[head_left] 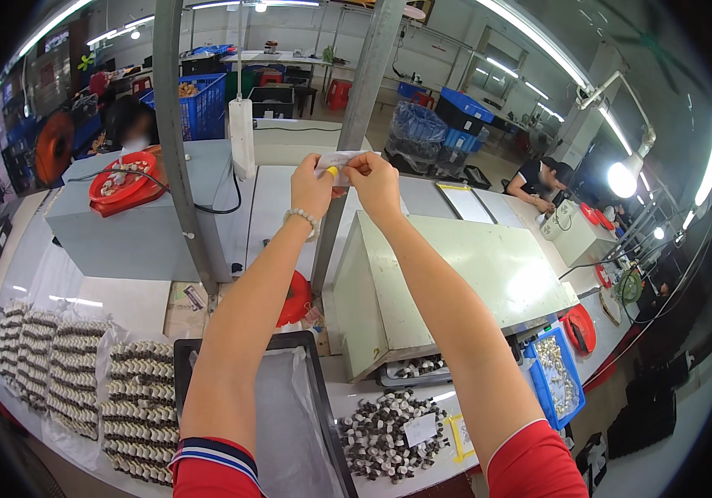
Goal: The person sorts and organizes small plastic and metal industrial components by hand, placing them into sorting trays and storage bins.
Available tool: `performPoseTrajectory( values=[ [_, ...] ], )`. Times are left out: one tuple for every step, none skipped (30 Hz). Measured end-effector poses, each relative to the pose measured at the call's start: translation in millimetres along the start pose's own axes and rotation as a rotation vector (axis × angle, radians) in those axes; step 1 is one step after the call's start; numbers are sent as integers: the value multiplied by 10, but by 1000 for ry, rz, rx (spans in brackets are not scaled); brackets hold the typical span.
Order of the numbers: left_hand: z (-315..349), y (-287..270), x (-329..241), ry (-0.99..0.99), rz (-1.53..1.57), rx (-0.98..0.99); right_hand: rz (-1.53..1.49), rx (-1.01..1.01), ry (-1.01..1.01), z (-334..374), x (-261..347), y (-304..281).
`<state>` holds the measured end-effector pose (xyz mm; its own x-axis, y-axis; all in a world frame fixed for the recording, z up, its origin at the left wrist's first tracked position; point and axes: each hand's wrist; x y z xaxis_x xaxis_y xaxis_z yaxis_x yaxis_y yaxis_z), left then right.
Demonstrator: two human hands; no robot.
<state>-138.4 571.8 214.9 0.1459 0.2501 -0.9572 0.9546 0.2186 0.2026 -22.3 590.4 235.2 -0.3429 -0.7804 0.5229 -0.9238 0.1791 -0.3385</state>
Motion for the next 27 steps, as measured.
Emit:
performPoseTrajectory(
  values=[
    [16, -7, -1, 8, -17, -4, 0, 0, -1, 2, 7, 0],
    [31, -8, -10, 17, -35, -9, 7, 14, -19, 4, 12, -8],
    [25, -7, -7, 18, -34, -10, 15, 27, -37, 6, 19, -22],
    [9, -6, 11, 13, -27, 1, 14, 27, -38, 8, 25, -46],
    [-5, -9, 30, 9, -21, 14, 11, 27, -39, 8, 49, -78],
    [-3, -17, 57, 10, -22, 16, 9, 27, -39, 12, 72, -119],
    [14, -30, 94, 14, -18, 6, 9, 24, -38, 37, 94, -175],
    [40, -54, 117, 19, -16, -6, 29, 52, -50, 75, 130, -243],
    [69, -80, 145, 20, -18, -4, 49, 80, -62, 118, 161, -323],
    [107, -107, 181, 6, -16, -1, 49, 77, -60, 156, 188, -420],
    [162, -123, 177, -3, -13, 6, 35, 130, -33, 181, 244, -558],
    [215, -154, 196, -2, -16, 8, 17, 184, -3, 218, 306, -679],
    [279, -180, 222, 12, -18, -7, 17, 179, -2, 278, 374, -824],
    [355, -227, 223, 30, -23, -24, 22, 229, -5, 347, 520, -978],
    [441, -276, 218, 36, -30, -24, 27, 278, -10, 430, 663, -1142],
    [545, -312, 230, 20, -42, -31, -3, 307, 16, 555, 770, -1313],
    [651, -324, 227, 6, -53, -34, -29, 332, 42, 710, 895, -1506],
    [776, -302, 227, 10, -54, -27, -12, 373, 85, 884, 1044, -1734],
    [925, -362, 212, -24, -111, -42, -17, 421, 124, 1082, 1162, -1899],
    [1040, -336, 176, -55, -156, -44, -24, 456, 104, 1296, 1255, -2121],
    [1138, -341, 124, -48, -168, -50, -42, 493, 81, 1507, 1338, -2303],
    [1218, -366, 98, -41, -200, -57, -76, 552, 170, 1681, 1456, -2446],
    [1257, -297, 65, -31, -219, -43, -50, 581, 153, 1900, 1508, -2628],
    [1269, -291, 40, -26, -232, -45, -70, 603, 161, 2135, 1500, -2737],
    [1254, -285, 10, 73, -358, -92, -122, 623, 254, 2356, 1503, -2843],
    [1250, -263, -49, 174, -485, -138, -104, 641, 315, 2573, 1517, -2935],
    [1242, -130, -119, 184, -484, -126, -115, 598, 343, 2832, 1514, -3063]
  ],
)
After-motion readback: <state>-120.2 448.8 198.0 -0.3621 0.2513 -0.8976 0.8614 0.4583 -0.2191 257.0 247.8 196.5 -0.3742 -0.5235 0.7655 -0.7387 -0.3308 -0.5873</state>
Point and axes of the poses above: each hand's wrist, its own z-axis away from the middle knuckle, its own y-axis out of the palm, x = y × z, and after that the axes turned 13 degrees about -y, right-handed
